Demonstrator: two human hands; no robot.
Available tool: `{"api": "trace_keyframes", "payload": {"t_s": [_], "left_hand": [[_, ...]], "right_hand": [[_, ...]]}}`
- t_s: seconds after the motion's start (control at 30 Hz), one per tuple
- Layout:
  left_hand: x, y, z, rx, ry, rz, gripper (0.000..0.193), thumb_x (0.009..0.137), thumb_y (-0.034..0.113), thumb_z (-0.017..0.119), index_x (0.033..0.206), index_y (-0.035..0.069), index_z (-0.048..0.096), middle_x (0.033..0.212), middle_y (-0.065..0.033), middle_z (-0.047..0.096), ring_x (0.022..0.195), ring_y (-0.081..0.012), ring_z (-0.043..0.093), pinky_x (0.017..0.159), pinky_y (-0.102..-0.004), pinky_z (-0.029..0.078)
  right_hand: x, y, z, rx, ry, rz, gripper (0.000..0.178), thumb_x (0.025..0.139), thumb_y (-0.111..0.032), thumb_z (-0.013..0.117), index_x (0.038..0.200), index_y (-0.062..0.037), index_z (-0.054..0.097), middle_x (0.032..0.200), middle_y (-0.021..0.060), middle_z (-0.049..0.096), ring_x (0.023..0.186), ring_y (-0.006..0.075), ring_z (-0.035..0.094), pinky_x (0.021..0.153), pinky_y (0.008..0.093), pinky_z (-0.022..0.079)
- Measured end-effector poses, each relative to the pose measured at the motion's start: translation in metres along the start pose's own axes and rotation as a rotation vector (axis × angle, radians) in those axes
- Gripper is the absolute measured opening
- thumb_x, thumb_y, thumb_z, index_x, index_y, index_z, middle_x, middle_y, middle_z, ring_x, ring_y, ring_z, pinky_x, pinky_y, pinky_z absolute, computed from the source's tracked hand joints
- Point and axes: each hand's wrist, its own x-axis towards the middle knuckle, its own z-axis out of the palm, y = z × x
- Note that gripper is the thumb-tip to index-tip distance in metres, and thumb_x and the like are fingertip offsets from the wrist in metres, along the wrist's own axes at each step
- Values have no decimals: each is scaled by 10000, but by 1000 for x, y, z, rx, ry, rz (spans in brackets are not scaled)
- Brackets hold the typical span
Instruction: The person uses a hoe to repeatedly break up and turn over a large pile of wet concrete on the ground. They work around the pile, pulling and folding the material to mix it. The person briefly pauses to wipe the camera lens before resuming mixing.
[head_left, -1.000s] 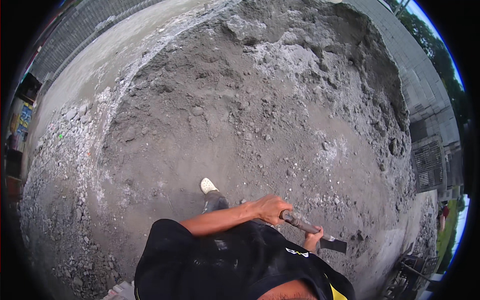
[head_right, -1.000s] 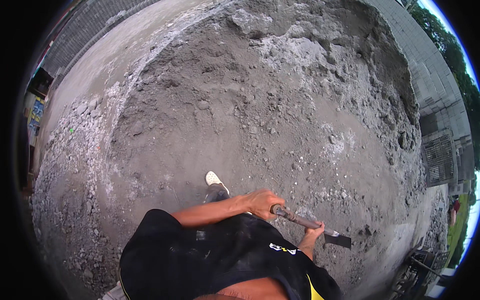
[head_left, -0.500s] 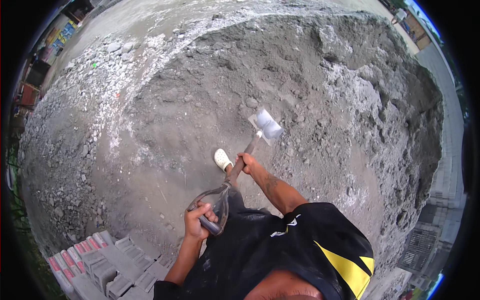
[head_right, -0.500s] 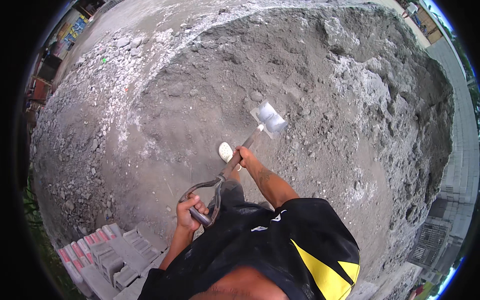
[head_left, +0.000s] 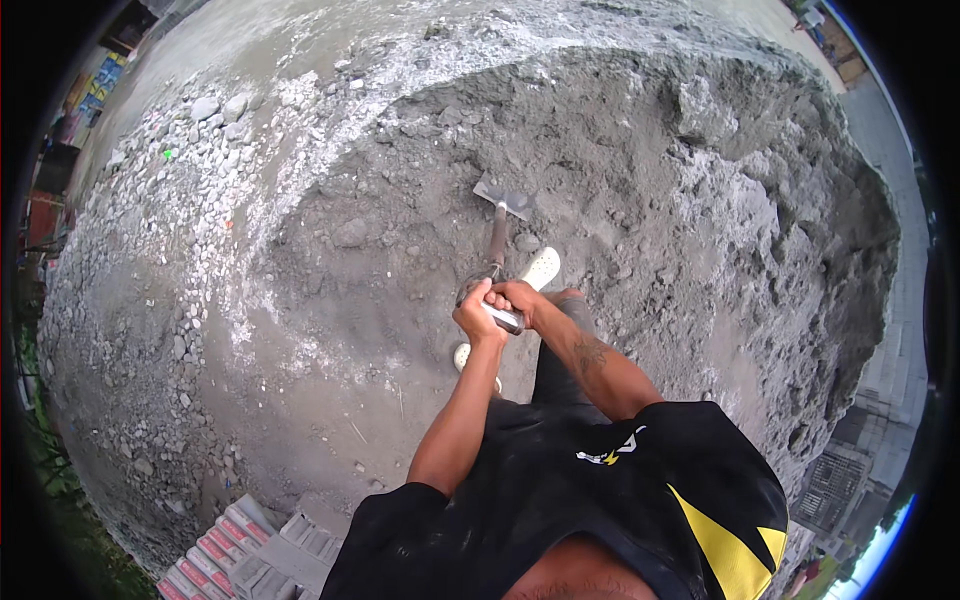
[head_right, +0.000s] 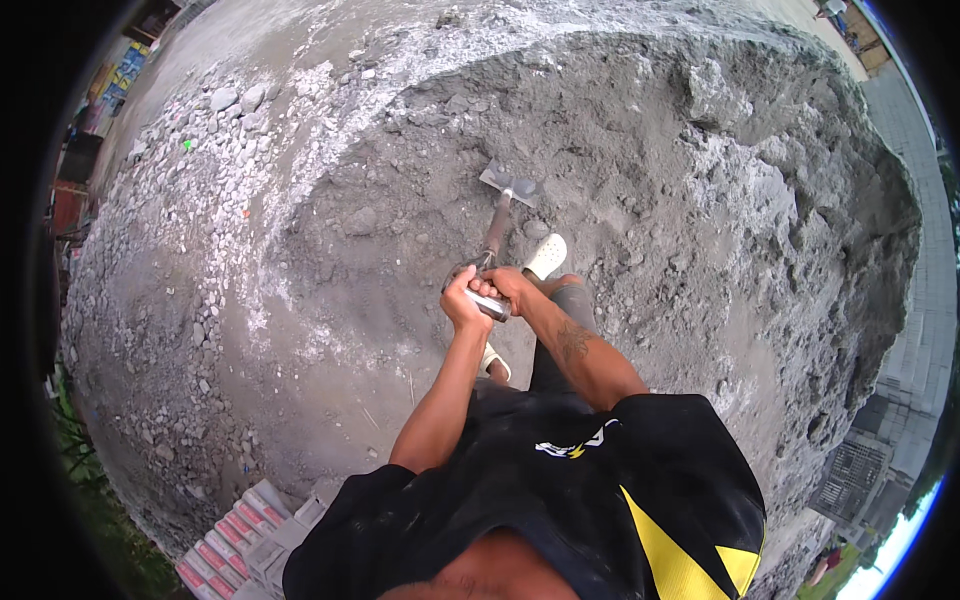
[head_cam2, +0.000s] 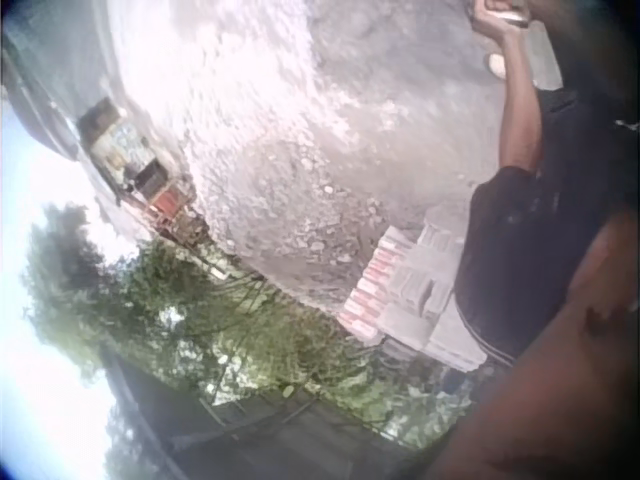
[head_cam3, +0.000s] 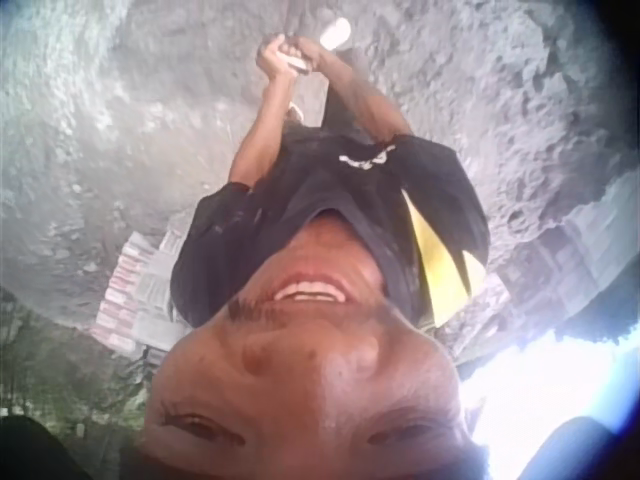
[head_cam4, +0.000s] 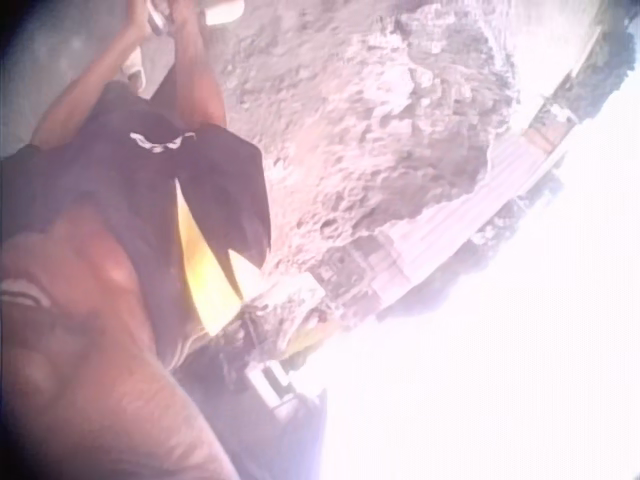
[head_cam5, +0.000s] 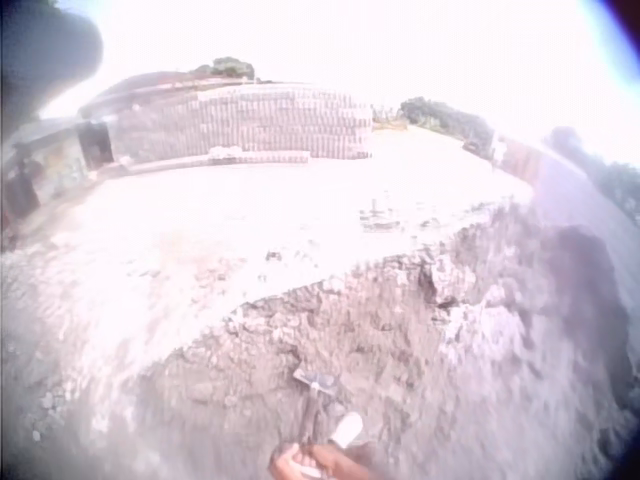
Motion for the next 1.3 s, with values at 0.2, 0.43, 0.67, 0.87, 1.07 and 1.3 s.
{"api": "trace_keyframes", "payload": {"t_s": [0.2,0.43,0.67,0.87,1.07,1.3], "left_hand": [[52,26,29,-213,21,-30,210,752,131,510,581,120,389,465,12,352,407,-125,382,425,-288,347],[115,39,-60,179,300,61,99,678,85,537,623,45,465,526,-48,438,399,-165,435,373,-293,373],[124,52,-118,229,460,134,74,627,56,530,605,9,477,518,-64,428,397,-181,431,381,-308,375],[150,83,-255,411,872,36,75,653,60,556,699,33,503,564,-54,442,443,-157,439,403,-280,379],[130,66,-122,510,839,250,126,646,-41,577,691,21,477,570,-48,449,442,-136,430,412,-246,346],[113,61,-85,643,978,373,169,635,-70,554,699,17,425,523,-41,421,415,-127,425,397,-248,337]], "right_hand": [[74,-46,-12,10,-80,-26,90,779,-62,488,709,-33,538,530,20,498,404,73,434,360,251,348],[147,31,11,-793,275,-217,434,741,-213,561,1021,114,498,888,249,584,707,266,621,548,360,498],[125,-52,-22,-891,109,-140,541,767,-494,542,869,35,591,693,96,569,611,168,558,482,274,452],[206,-61,-91,-957,196,-20,547,728,-502,588,818,37,618,667,94,561,589,181,530,491,290,439],[289,-67,-78,-383,383,42,527,684,-430,669,838,65,576,666,93,538,664,223,545,590,345,440],[367,7,-60,107,550,226,214,721,-74,615,827,57,483,650,114,515,489,232,542,427,329,484]]}}
